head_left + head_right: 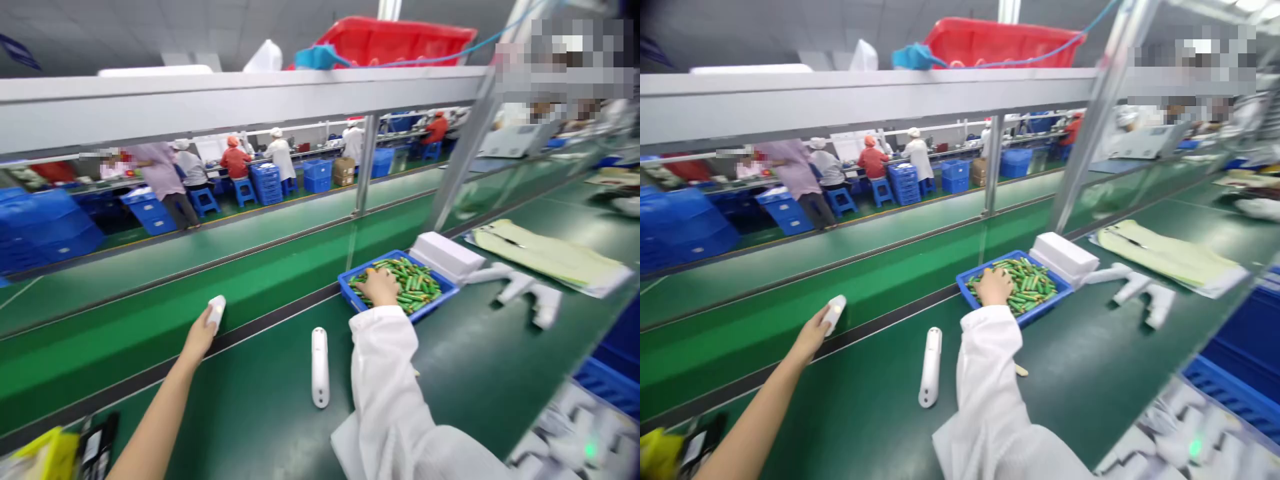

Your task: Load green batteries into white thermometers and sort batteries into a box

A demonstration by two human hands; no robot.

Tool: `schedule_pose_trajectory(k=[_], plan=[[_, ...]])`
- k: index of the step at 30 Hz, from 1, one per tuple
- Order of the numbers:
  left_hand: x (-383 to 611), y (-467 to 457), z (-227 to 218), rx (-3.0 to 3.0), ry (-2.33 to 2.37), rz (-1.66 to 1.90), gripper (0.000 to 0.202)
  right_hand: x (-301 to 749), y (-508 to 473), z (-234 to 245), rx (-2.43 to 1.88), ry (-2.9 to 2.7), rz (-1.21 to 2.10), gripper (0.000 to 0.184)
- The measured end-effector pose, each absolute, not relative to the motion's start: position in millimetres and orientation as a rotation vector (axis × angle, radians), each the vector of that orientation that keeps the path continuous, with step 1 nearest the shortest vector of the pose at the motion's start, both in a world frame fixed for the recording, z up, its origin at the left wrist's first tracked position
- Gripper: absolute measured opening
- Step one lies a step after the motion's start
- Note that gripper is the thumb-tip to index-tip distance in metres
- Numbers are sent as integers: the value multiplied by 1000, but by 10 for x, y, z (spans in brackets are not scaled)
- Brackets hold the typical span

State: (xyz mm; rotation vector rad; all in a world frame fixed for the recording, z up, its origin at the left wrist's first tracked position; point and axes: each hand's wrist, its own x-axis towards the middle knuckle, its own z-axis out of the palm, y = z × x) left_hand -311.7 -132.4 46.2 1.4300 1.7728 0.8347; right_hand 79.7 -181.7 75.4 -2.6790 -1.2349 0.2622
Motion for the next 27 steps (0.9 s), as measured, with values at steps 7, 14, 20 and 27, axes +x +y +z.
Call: schedule_pose_trajectory(k=[7,14,20,27], plan=[[-3091,-1060,238,1772,1894,713,58,797,-1752,694,-2583,-1393,374,28],[-2177,-2123,610,2187,1109,319,44,829,-1751,661,-2487,-1409,394,27],[-1848,-2904,570,2108,934,7,23,872,-1712,616,-2435,-1301,361,17],[-2037,-2698,498,2131,1248,281,10,899,-1697,565,-2357,-1232,327,19]])
